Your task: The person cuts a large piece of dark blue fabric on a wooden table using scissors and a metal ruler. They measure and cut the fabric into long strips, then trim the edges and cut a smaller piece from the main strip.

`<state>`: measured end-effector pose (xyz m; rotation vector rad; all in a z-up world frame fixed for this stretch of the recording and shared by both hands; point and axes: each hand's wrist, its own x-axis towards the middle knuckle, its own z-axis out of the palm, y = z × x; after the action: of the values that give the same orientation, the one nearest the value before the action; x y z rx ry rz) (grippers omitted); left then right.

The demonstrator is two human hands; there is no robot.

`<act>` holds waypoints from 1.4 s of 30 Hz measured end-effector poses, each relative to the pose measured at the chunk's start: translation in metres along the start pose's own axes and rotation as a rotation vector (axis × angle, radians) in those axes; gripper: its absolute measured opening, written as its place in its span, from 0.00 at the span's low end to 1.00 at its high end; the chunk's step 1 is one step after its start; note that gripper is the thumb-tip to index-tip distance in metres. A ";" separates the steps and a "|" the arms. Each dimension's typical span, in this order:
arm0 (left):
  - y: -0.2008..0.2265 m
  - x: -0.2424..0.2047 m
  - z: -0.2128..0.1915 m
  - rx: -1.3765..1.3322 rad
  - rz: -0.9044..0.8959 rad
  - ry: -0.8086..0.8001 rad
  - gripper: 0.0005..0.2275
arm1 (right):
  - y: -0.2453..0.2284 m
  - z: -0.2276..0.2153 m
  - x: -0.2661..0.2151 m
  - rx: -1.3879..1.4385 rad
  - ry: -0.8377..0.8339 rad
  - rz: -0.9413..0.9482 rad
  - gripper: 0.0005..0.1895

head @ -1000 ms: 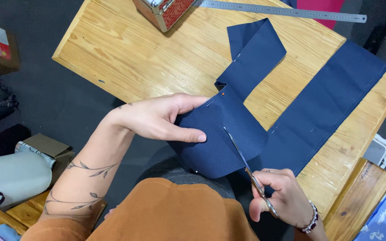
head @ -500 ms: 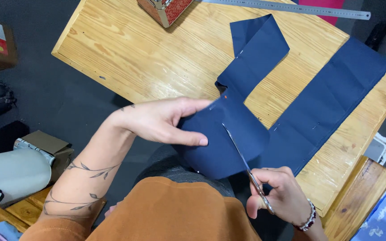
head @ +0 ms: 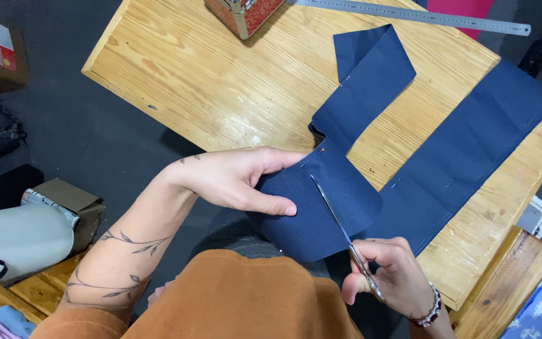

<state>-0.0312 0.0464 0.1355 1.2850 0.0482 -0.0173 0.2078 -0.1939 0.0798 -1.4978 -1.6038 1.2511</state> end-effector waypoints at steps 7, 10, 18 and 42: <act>0.001 0.000 -0.006 0.164 0.074 -0.005 0.21 | 0.002 0.003 0.001 -0.031 -0.002 0.033 0.27; 0.005 -0.001 -0.005 0.109 0.022 0.000 0.21 | -0.009 0.003 0.006 0.014 0.010 0.056 0.27; -0.003 -0.002 -0.006 0.138 0.066 -0.037 0.21 | -0.007 0.004 0.008 -0.041 0.007 0.083 0.27; -0.003 -0.002 -0.015 -0.276 -0.023 0.156 0.17 | 0.004 -0.029 0.000 0.109 -0.222 -0.123 0.29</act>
<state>-0.0337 0.0602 0.1287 1.0073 0.1934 0.0682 0.2359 -0.1873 0.0870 -1.2092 -1.7104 1.4502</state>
